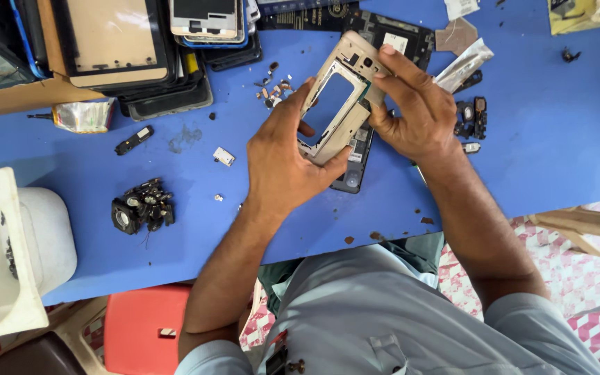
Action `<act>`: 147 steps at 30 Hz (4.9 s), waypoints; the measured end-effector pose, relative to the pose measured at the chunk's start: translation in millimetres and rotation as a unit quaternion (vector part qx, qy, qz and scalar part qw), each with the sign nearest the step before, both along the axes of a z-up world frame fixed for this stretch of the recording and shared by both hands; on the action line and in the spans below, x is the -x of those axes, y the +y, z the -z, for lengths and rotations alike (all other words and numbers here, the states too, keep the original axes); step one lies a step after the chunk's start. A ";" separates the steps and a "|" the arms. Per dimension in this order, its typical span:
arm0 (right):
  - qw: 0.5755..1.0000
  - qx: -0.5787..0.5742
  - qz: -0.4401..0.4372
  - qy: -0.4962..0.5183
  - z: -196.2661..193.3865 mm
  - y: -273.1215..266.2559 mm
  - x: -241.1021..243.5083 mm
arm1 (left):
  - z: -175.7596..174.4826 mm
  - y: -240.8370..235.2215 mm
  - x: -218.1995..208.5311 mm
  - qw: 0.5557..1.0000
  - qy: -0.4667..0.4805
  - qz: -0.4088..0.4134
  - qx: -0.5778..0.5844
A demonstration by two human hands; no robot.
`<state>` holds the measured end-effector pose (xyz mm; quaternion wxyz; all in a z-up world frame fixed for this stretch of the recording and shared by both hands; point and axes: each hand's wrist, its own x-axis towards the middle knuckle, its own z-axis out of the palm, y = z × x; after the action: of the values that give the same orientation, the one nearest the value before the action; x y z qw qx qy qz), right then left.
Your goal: The person disassembles a smartphone by removing the back cover and then using a screwdriver to detach internal components from the phone frame. The person places removed parts on the workbench.
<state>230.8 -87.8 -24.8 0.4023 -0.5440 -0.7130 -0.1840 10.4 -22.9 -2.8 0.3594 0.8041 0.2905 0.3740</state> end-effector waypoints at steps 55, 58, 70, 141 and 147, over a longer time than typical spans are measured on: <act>0.983 0.154 0.048 0.092 18.5 -1.3 -15.2 | 11.3 -21.1 -11.7 0.997 0.073 -0.016 -0.012; 0.983 0.154 0.056 0.079 18.8 -0.9 -15.4 | 10.0 -21.7 -11.6 0.997 0.080 -0.017 0.002; 0.979 0.170 0.054 0.095 31.4 1.5 -23.6 | 11.3 -20.4 -10.2 0.995 0.094 -0.023 -0.017; 0.987 0.126 0.011 0.095 14.9 -3.5 -42.7 | 8.8 -11.9 -10.9 0.998 0.048 0.012 0.040; 0.990 0.116 -0.013 0.082 10.5 -4.6 -42.4 | 3.7 -10.0 -10.2 0.998 0.041 0.015 0.044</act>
<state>273.2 -92.4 -35.3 0.3961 -0.5911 -0.7009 -0.0495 20.5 -32.8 -6.5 0.3874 0.8067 0.3087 0.3222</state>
